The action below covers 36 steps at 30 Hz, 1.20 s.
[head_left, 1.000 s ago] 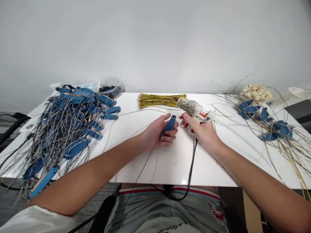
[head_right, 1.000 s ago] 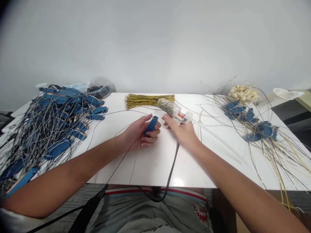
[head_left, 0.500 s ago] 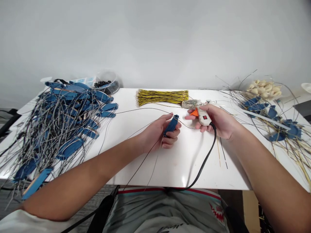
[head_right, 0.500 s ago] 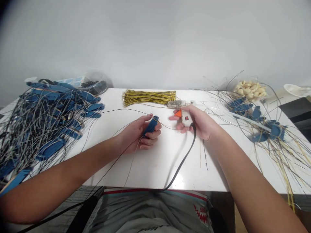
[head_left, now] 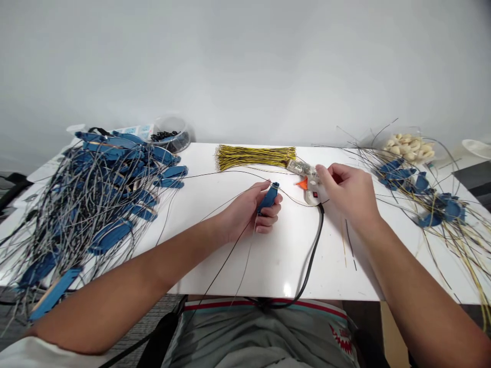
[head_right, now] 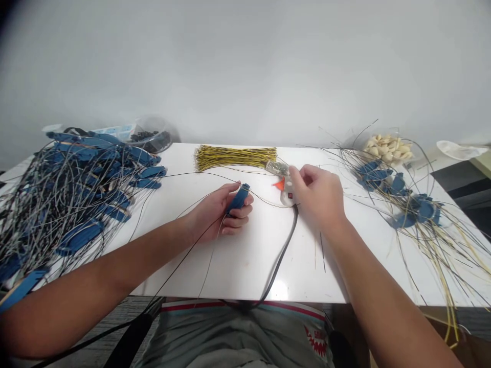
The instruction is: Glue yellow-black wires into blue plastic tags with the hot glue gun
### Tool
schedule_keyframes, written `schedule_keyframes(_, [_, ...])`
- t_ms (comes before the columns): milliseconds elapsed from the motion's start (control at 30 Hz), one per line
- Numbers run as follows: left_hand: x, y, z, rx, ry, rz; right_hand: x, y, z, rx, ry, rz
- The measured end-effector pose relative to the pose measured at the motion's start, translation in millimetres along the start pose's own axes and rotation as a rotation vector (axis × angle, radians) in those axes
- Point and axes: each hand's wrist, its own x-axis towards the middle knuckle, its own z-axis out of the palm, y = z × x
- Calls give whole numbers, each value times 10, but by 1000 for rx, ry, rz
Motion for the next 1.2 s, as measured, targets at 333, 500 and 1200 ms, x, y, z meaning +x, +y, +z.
schedule_keyframes(333, [-49, -26, 62, 28, -68, -85, -340, -285, 132, 425, -473, -277])
schedule_keyframes(500, [-97, -44, 147, 16, -112, -119, -387, -304, 61, 489, -446, -354])
schedule_keyframes(1200, [-157, -71, 188, -6, -184, -198, -466, -351, 8, 661, -500, -268])
